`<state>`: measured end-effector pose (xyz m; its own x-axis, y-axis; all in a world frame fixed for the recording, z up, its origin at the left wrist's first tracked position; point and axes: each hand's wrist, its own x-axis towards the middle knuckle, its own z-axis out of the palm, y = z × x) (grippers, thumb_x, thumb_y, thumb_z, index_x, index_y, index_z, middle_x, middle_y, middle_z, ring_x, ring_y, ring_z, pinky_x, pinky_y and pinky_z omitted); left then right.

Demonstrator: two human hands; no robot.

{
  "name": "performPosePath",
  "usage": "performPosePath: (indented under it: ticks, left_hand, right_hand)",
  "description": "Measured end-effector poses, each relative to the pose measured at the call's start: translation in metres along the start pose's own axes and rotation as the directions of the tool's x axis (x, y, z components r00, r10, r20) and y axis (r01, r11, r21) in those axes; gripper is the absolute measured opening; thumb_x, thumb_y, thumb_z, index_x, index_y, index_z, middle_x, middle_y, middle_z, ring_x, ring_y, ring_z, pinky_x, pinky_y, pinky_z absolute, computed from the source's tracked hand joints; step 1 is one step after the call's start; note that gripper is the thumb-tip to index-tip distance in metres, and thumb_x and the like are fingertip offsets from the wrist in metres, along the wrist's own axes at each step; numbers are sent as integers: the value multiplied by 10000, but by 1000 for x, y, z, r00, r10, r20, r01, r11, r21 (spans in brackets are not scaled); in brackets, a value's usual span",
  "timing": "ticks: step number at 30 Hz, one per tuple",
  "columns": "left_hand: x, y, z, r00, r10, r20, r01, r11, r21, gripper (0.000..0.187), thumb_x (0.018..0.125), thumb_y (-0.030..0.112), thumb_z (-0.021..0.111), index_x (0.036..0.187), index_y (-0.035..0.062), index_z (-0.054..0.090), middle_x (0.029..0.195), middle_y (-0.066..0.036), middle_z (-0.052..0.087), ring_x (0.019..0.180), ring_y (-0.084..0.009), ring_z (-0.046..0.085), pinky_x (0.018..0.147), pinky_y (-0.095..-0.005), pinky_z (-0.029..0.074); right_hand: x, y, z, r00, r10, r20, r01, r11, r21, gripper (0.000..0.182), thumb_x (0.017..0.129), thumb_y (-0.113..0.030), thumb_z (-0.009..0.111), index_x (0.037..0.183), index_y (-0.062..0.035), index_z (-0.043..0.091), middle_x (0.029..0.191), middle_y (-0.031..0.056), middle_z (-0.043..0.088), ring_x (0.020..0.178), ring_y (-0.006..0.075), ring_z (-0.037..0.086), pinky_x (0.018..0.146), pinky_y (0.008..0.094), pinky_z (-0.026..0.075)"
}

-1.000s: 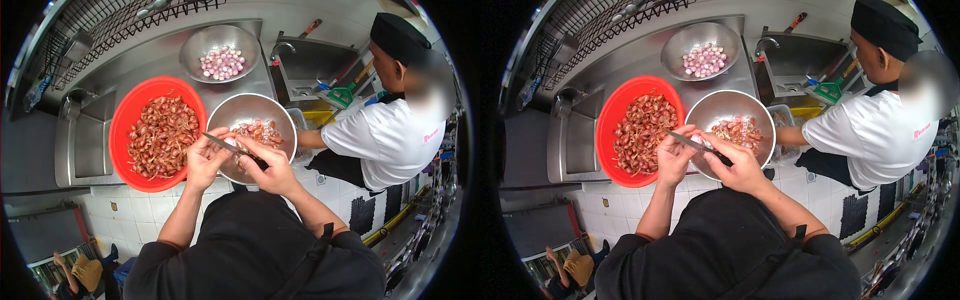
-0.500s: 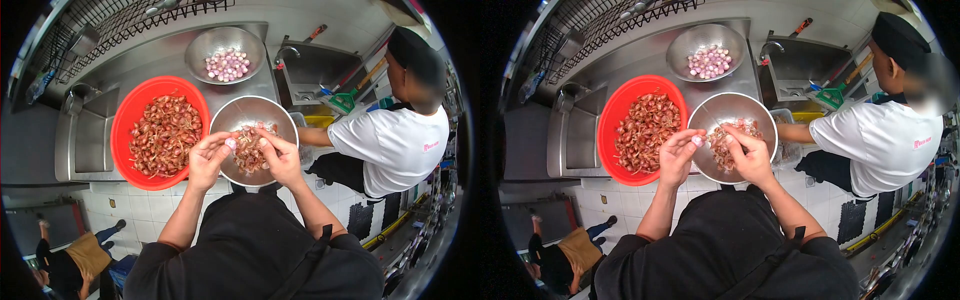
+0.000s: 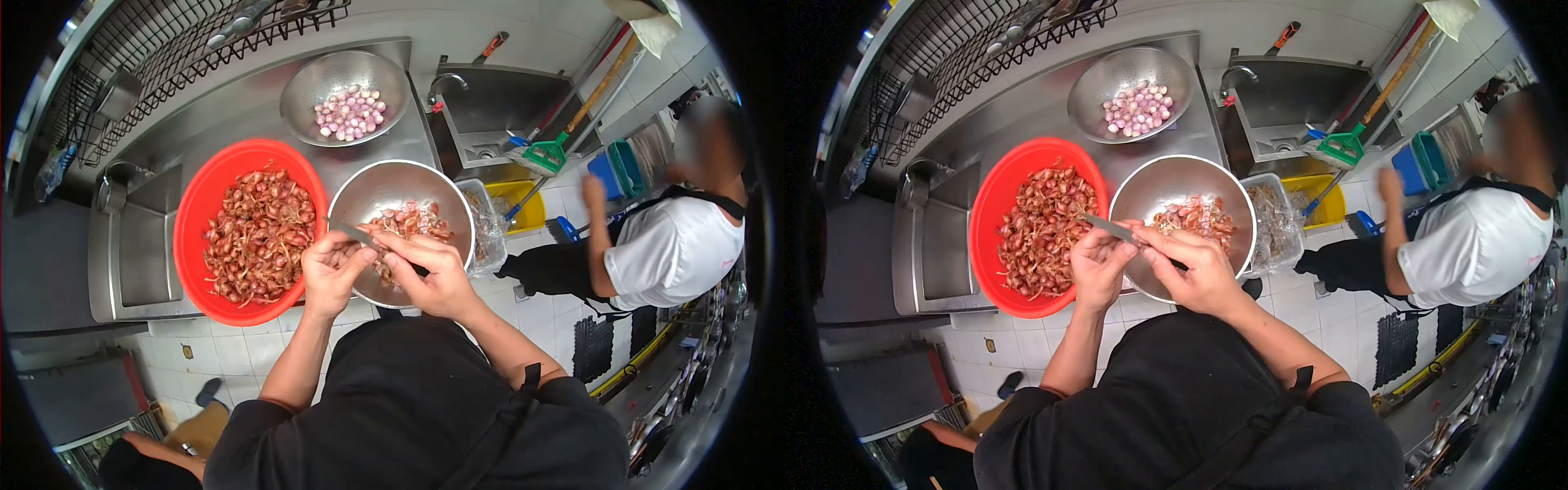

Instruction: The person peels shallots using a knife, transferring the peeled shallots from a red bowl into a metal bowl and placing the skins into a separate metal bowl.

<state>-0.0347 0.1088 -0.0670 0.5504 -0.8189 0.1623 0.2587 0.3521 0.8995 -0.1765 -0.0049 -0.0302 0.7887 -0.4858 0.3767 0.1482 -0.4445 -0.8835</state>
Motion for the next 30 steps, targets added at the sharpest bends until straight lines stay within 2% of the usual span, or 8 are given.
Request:
performPosePath:
  ticks: [3,15,20,24,25,26,28,30]
  left_hand:
    - [-2,-4,-1,999,-34,-7,33,999,-37,273,891,-81,642,1159,-68,592,1135,-160,665,1044,-177,652,929,-298,528]
    - [2,0,2,999,-8,-44,6,999,-42,275,885,-91,641,1155,-66,599,1119,-156,676,1054,-185,651,926,-302,531]
    - [5,-13,-14,956,-289,-59,261,921,-288,259,996,159,567,1162,-36,606,1084,-187,685,962,-209,679,873,-322,552]
    - [12,-21,-24,844,-531,-83,456,789,-412,273,1031,281,512,992,26,604,939,-141,685,784,-163,652,666,-276,528]
    - [23,-20,-19,844,-506,-181,408,823,-395,277,1031,307,513,933,56,579,873,-115,671,734,-151,631,613,-266,498]
    - [38,-16,-15,851,-493,-182,398,830,-391,277,1031,307,513,933,56,579,873,-115,671,734,-151,631,613,-266,498]
    - [81,-2,-6,957,-28,-288,-34,978,-207,308,1029,336,514,971,43,587,846,-105,668,710,-153,621,612,-268,494]
    - [131,6,5,877,279,-391,-253,960,116,378,1025,376,512,1001,6,589,852,-112,678,686,-151,604,615,-273,490]
  right_hand:
    - [2,0,-9,986,150,66,-152,988,25,343,925,-58,617,1264,-6,634,996,152,712,880,171,673,794,283,517]
    - [1,11,-2,992,125,-10,-123,984,127,304,953,-74,594,1238,22,639,1140,153,699,1054,165,646,932,299,488]
    - [-5,30,-7,877,473,-86,-427,848,313,298,970,-96,583,1232,34,637,1113,135,709,1025,125,631,919,274,485]
    - [-16,54,-19,800,599,7,-597,796,103,336,996,-185,547,1236,38,622,995,143,730,908,115,643,810,278,506]
    - [-21,67,-13,860,508,-58,-501,859,105,290,1023,-199,518,1113,30,671,658,-39,523,607,29,472,555,225,420]
    - [-27,77,-15,867,496,-57,-489,866,103,290,1023,-199,518,1113,30,671,658,-39,523,607,29,472,555,225,420]
    - [-30,81,-18,822,568,-38,-565,809,-163,334,983,-258,545,1098,29,674,798,197,690,679,306,650,697,383,498]
    - [-26,71,-16,827,559,-59,-559,807,-189,339,960,-295,576,1005,20,693,784,225,677,685,353,648,686,393,500]
